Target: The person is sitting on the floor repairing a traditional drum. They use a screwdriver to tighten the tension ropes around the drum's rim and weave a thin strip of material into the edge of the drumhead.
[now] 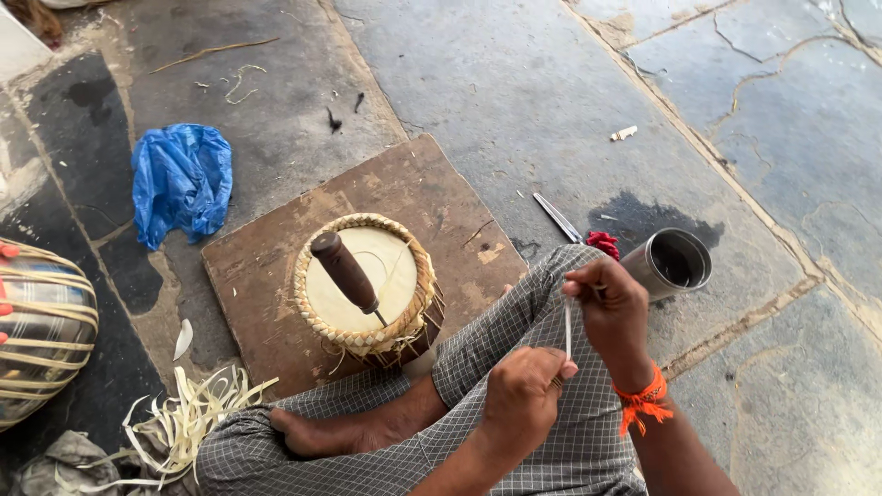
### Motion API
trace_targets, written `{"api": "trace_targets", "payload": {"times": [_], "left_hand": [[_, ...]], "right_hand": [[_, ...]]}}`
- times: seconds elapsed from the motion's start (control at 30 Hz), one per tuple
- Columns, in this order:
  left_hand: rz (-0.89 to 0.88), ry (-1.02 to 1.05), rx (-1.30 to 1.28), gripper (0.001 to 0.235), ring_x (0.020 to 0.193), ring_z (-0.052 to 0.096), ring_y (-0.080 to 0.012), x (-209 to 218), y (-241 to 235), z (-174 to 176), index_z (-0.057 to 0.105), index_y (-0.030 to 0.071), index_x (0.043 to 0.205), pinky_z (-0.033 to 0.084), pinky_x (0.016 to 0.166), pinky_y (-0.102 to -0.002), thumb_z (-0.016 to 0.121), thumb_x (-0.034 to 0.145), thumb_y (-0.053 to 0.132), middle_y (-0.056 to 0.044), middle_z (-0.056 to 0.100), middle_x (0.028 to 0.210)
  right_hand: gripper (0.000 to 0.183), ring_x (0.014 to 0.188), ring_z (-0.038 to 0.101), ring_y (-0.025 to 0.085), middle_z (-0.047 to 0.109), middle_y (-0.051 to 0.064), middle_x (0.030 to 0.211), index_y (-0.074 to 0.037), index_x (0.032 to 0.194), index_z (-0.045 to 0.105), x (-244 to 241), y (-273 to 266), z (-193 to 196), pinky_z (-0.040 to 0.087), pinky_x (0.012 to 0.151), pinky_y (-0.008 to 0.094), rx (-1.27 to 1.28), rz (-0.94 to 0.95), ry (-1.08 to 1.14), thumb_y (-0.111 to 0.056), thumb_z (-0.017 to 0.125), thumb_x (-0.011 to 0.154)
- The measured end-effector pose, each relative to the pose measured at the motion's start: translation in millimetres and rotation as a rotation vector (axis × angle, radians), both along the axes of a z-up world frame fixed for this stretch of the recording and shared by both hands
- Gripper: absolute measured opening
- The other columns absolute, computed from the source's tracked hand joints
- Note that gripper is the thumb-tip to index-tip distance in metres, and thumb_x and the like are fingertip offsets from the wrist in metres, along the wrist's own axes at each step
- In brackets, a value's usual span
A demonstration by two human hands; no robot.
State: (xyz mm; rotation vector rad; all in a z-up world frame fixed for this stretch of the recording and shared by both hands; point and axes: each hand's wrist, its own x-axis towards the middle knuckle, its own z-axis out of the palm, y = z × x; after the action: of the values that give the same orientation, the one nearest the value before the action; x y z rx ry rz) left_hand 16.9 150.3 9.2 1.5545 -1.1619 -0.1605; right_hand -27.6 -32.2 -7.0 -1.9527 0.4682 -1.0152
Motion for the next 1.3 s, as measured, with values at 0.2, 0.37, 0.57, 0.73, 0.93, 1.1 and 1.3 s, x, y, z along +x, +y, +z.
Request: {"api": "trace_targets", "payload": {"times": [0.2,0.37,0.57,0.73,0.93,1.1,1.3], "left_hand": [[-0.032,0.013,-0.011,0.006,0.08,0.07,-0.0283,-6,6,8,0.068,0.004,0.092,0.054,0.072,-0.039,0.071,0.09,-0.001,-0.011,0.073,0.085],[0.032,0.056,-0.002,0.008,0.071,0.073,-0.026,10,12,13,0.067,0.003,0.09,0.054,0.062,-0.037,0.071,0.096,0.006,-0.011,0.07,0.075],[-0.1,0.458,0.326,0.023,0.059,0.073,-0.02,33,55,-21,0.068,0.005,0.121,0.059,0.06,-0.033,0.052,0.106,0.013,-0.011,0.071,0.066],[-0.364,0.64,0.57,0.029,0.07,0.072,-0.0218,60,71,-96,0.061,0.005,0.129,0.058,0.066,-0.038,0.051,0.105,0.017,-0.012,0.071,0.079],[-0.588,0.819,0.843,0.037,0.082,0.069,-0.0278,80,90,-151,0.056,0.003,0.135,0.054,0.076,-0.044,0.054,0.104,0.024,-0.016,0.07,0.092],[-0.604,0.849,0.937,0.046,0.092,0.067,-0.0327,92,116,-170,0.051,0.002,0.14,0.05,0.083,-0.049,0.057,0.103,0.029,-0.02,0.069,0.103],[-0.471,0.744,0.991,0.058,0.105,0.065,-0.0387,112,148,-142,0.045,0.0,0.145,0.046,0.092,-0.055,0.06,0.101,0.036,-0.024,0.067,0.116]], "right_hand": [[0.012,0.087,0.072,0.011,0.075,0.007,0.095,0.002,0.1,0.064,14,-50,15,0.058,0.077,0.025,-0.118,-0.231,-0.023,0.013,0.066,0.099],[0.015,0.089,0.073,0.01,0.076,0.007,0.096,0.001,0.1,0.065,41,-48,16,0.059,0.078,0.025,-0.145,-0.165,-0.059,0.015,0.062,0.095],[0.016,0.083,0.07,0.01,0.078,0.007,0.097,-0.001,0.1,0.069,53,-28,13,0.056,0.071,0.025,0.007,-0.061,-0.047,0.012,0.064,0.093],[0.014,0.082,0.077,0.011,0.078,0.003,0.089,-0.004,0.093,0.07,38,0,28,0.062,0.069,0.024,-0.099,0.136,0.112,0.005,0.073,0.082],[0.011,0.083,0.079,0.013,0.076,0.004,0.09,-0.003,0.091,0.072,36,43,51,0.061,0.071,0.027,-0.171,0.391,0.07,-0.001,0.077,0.081],[0.016,0.078,0.079,0.013,0.075,0.004,0.087,-0.004,0.091,0.074,42,70,57,0.06,0.066,0.027,-0.189,0.454,0.118,-0.004,0.081,0.076],[0.013,0.071,0.076,0.014,0.076,0.003,0.082,-0.005,0.093,0.078,40,95,66,0.06,0.06,0.03,-0.17,0.568,0.234,-0.009,0.078,0.081]]}}
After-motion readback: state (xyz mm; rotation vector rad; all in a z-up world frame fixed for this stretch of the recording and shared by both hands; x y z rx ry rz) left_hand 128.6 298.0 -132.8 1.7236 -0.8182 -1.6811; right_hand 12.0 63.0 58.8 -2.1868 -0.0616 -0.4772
